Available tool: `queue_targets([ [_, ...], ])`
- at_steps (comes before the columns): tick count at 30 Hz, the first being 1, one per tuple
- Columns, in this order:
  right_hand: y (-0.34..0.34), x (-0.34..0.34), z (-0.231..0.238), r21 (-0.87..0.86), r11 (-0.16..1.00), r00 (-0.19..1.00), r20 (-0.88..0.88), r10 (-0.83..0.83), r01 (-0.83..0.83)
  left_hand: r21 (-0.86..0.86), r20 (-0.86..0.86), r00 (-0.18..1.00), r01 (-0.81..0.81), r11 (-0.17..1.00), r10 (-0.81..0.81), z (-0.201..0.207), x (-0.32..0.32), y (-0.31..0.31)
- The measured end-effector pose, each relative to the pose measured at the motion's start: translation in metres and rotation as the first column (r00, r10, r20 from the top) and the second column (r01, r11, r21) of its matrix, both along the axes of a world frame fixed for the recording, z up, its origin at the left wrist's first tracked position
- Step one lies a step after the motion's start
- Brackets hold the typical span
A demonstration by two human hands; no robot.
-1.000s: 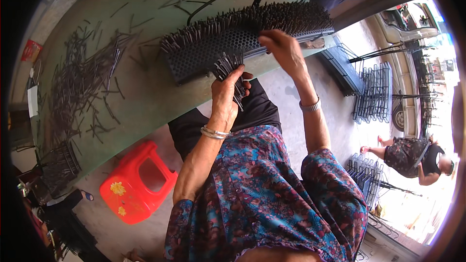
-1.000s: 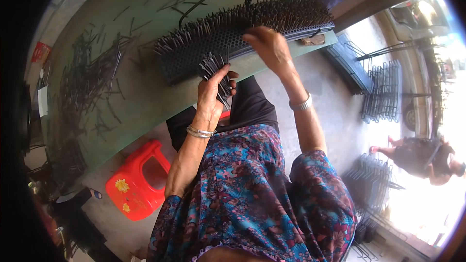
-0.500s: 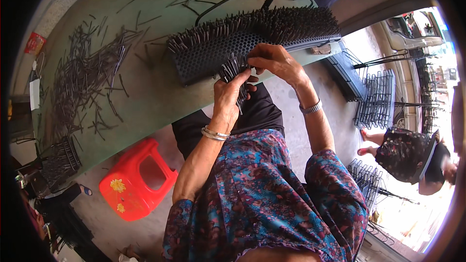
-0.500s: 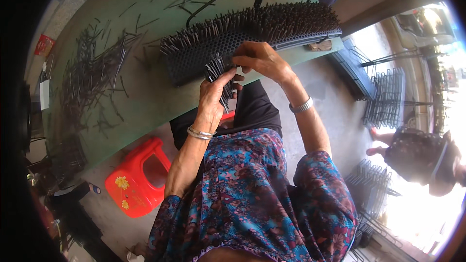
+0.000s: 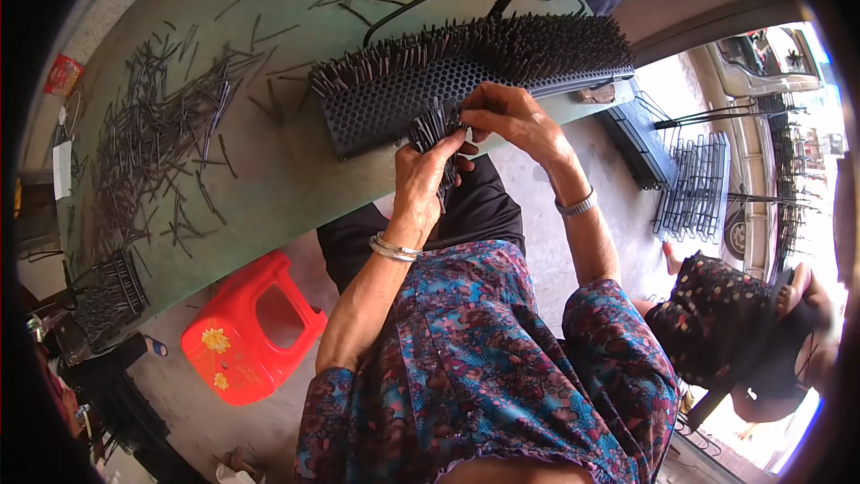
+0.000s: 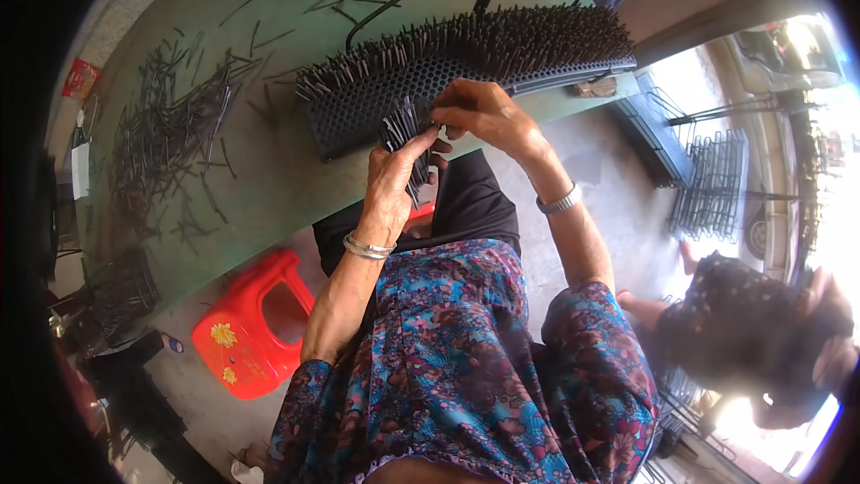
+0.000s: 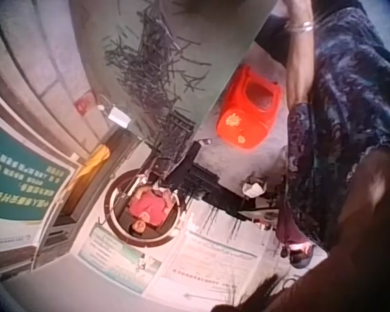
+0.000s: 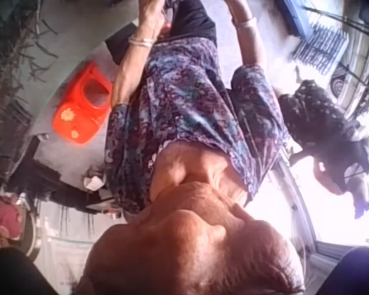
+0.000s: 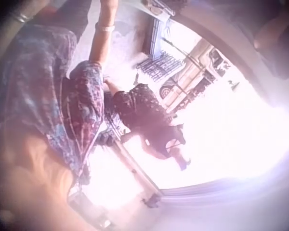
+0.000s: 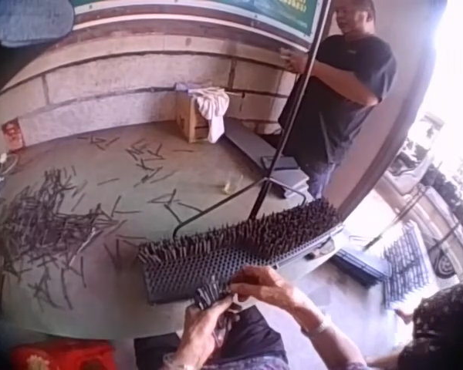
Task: Sorting and inserting small metal rods into a perforated template jig on a workbench.
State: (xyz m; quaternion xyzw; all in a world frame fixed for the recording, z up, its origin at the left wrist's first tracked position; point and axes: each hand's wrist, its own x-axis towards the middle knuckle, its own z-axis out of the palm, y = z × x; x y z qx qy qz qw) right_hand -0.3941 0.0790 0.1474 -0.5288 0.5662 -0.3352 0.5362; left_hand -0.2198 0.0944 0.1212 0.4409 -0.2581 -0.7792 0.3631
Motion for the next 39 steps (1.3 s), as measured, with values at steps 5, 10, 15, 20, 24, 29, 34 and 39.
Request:
queue_targets([
  [5, 0.0, 0.002, -0.001, -0.042, 0.999, 1.0, -0.03, 0.0, -0.001, -0.028, 0.012, 1.0, -0.028, 0.999, 0.028, -0.005, -0.002, 0.0],
  [10, 0.0, -0.005, -0.001, -0.061, 0.997, 0.998, -0.049, 0.042, -0.045, 0.05, -0.005, 0.999, -0.041, 0.998, 0.041, -0.002, -0.004, 0.001],
  [15, 0.002, -0.006, 0.018, -0.249, 0.949, 0.968, -0.106, -0.228, 0.196, 0.153, -0.113, 0.98, -0.145, 0.978, 0.163, -0.02, -0.006, -0.009],
  [20, -0.022, -0.012, 0.013, -0.579, 0.725, 0.829, -0.142, -0.541, 0.374, 0.243, -0.277, 0.955, -0.034, 0.969, 0.103, -0.028, -0.008, -0.009],
  [24, -0.039, -0.016, -0.003, -0.646, 0.647, 0.796, -0.099, -0.598, 0.405, 0.283, -0.363, 0.924, -0.016, 0.959, 0.123, -0.036, -0.01, -0.006],
  [29, -0.045, -0.02, -0.008, -0.655, 0.645, 0.79, -0.117, -0.602, 0.394, 0.326, -0.42, 0.892, -0.022, 0.945, 0.166, -0.045, -0.012, -0.007],
  [34, -0.046, -0.021, -0.009, -0.667, 0.651, 0.802, -0.134, -0.583, 0.362, 0.321, -0.434, 0.883, -0.032, 0.946, 0.178, -0.044, -0.012, -0.006],
  [39, -0.043, -0.021, -0.006, -0.699, 0.646, 0.798, -0.182, -0.575, 0.307, 0.319, -0.441, 0.884, -0.009, 0.948, 0.156, -0.043, -0.012, -0.007],
])
